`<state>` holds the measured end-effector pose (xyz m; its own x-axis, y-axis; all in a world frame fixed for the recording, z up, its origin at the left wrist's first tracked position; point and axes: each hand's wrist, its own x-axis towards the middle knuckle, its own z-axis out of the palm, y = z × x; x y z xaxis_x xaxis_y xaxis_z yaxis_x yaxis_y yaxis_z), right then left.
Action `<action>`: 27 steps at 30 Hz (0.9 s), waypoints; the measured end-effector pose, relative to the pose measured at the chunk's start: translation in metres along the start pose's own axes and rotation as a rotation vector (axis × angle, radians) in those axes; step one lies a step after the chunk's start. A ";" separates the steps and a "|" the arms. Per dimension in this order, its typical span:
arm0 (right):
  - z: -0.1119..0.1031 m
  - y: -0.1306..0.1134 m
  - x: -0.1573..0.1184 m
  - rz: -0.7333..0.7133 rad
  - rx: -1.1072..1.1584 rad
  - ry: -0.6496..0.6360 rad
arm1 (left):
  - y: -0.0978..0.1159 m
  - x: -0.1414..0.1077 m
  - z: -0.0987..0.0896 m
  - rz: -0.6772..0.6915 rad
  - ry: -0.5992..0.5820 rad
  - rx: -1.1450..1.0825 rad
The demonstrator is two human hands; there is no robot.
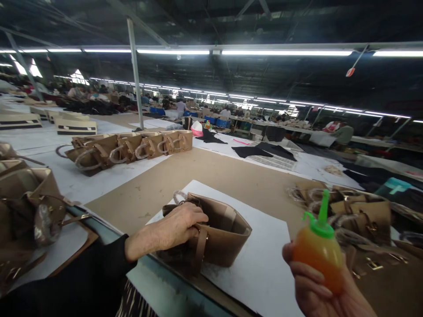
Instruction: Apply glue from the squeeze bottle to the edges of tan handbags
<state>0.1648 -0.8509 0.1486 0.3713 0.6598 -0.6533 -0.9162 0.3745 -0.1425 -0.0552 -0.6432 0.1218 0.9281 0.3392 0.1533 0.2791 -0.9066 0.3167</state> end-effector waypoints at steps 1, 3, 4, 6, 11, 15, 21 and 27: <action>0.014 0.010 -0.001 -0.005 -0.048 0.000 | -0.002 -0.003 0.005 -0.013 0.065 -0.035; 0.037 0.028 0.001 -0.003 -0.129 -0.087 | -0.005 -0.007 0.011 -0.072 0.191 -0.109; 0.046 0.034 0.004 -0.020 -0.176 -0.133 | -0.005 -0.008 0.013 -0.120 0.256 -0.143; 0.060 0.042 0.014 -0.061 -0.270 -0.216 | -0.003 -0.009 0.015 -0.246 0.368 -0.207; 0.074 0.047 0.053 -0.130 -0.369 -0.342 | 0.003 -0.001 0.012 -0.547 0.417 -0.191; 0.073 0.051 0.073 -0.128 -0.376 -0.328 | 0.003 0.018 0.001 -0.674 0.264 -0.039; 0.071 0.058 0.077 -0.154 -0.391 -0.295 | 0.006 0.046 -0.018 -0.750 0.012 0.130; 0.070 0.056 0.079 -0.146 -0.390 -0.313 | 0.015 0.051 -0.005 -0.248 0.071 0.362</action>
<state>0.1534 -0.7319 0.1415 0.4723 0.8045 -0.3602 -0.8170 0.2463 -0.5213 -0.0044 -0.6382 0.1389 0.8067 0.5624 0.1815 0.5711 -0.8209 0.0055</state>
